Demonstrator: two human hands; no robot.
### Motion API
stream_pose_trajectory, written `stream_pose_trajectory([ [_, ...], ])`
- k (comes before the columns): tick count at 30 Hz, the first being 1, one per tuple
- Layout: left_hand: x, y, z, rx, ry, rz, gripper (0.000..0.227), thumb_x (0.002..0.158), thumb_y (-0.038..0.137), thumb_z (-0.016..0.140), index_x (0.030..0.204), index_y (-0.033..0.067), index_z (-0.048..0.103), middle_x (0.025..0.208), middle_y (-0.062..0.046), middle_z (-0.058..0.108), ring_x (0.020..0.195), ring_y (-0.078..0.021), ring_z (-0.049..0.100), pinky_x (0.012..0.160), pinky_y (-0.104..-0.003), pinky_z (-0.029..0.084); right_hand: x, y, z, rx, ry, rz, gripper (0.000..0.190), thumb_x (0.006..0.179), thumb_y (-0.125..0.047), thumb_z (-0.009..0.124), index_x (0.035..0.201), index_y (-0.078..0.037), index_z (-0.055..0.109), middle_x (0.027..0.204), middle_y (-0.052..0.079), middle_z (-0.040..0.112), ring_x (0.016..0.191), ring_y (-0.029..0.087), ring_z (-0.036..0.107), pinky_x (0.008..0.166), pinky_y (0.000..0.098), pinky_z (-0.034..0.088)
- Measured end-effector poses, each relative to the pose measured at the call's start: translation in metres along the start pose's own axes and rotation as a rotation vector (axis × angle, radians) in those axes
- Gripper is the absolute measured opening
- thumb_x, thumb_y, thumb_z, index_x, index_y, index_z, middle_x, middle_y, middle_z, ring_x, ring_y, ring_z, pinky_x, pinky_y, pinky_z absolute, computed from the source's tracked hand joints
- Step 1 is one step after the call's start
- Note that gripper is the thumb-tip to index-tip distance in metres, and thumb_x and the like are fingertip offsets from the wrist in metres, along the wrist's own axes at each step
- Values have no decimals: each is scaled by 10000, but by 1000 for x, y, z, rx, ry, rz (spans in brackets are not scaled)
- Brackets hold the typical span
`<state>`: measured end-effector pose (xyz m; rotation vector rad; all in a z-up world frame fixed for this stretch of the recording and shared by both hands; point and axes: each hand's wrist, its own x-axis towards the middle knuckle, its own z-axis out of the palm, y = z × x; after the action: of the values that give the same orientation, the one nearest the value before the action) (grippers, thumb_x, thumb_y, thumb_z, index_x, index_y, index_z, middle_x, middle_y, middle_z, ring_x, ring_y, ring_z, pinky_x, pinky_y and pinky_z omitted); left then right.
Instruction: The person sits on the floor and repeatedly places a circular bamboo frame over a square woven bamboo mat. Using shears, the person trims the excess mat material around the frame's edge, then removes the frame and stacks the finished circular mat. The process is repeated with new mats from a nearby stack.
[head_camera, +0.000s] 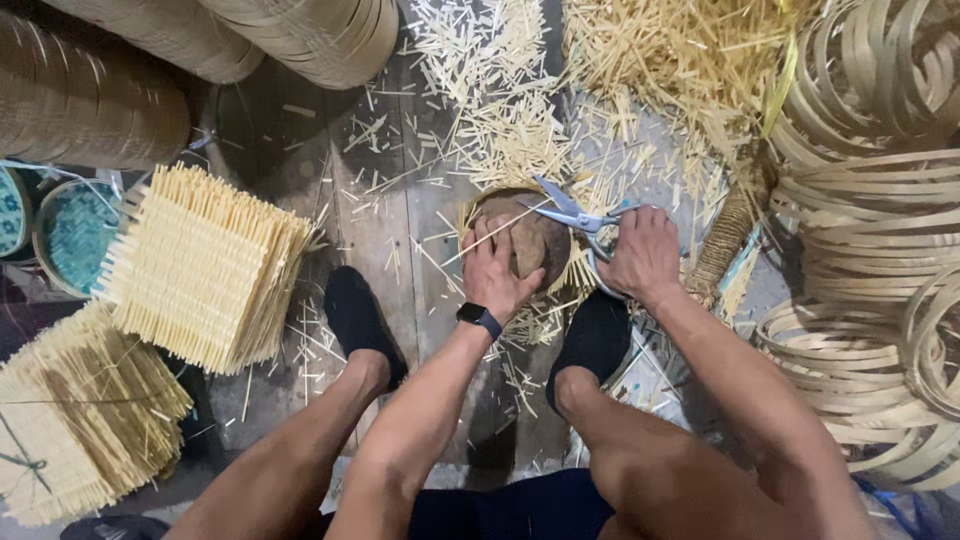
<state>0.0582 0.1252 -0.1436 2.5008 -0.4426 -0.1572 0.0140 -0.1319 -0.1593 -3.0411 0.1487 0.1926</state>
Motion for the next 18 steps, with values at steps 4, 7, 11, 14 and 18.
stream_pose_trajectory([
  [4, 7, -3, -3, -10, -40, 31, 1095, 577, 330, 937, 1489, 30, 410, 1492, -320, 384, 1321, -530, 409, 1117, -560, 376, 7, 15, 8, 20, -129, 26, 448, 803, -365, 745, 1063, -13, 647, 1049, 167, 622, 1010, 330, 602, 861, 461, 504],
  [7, 8, -13, -7, -63, -131, 94, 1089, 590, 316, 932, 1501, 34, 408, 1526, -325, 361, 1363, -527, 399, 1143, -544, 373, 9, 21, 13, 35, -215, 28, 410, 855, -367, 733, 1045, -10, 664, 1012, 187, 634, 966, 353, 626, 800, 497, 537],
  [11, 11, -19, -9, -70, -165, 133, 1067, 602, 282, 920, 1505, 40, 406, 1541, -305, 355, 1384, -528, 384, 1161, -542, 359, 11, 21, 11, -22, -151, -22, 578, 749, -492, 771, 956, 38, 667, 900, 205, 636, 869, 354, 635, 747, 492, 557],
  [14, 10, -25, -13, -54, -246, 198, 1071, 608, 268, 925, 1513, 49, 395, 1564, -298, 334, 1400, -529, 355, 1155, -542, 349, 11, 19, 6, 31, -170, -6, 539, 819, -494, 725, 998, 11, 665, 944, 196, 634, 898, 350, 628, 793, 484, 552],
  [18, 16, -30, -17, -9, -306, 238, 1080, 590, 228, 913, 1523, 79, 389, 1584, -254, 337, 1432, -491, 354, 1192, -537, 331, 16, 17, 3, -2, -211, -6, 350, 926, -395, 653, 1033, -62, 679, 994, 168, 635, 960, 333, 626, 831, 499, 540],
])
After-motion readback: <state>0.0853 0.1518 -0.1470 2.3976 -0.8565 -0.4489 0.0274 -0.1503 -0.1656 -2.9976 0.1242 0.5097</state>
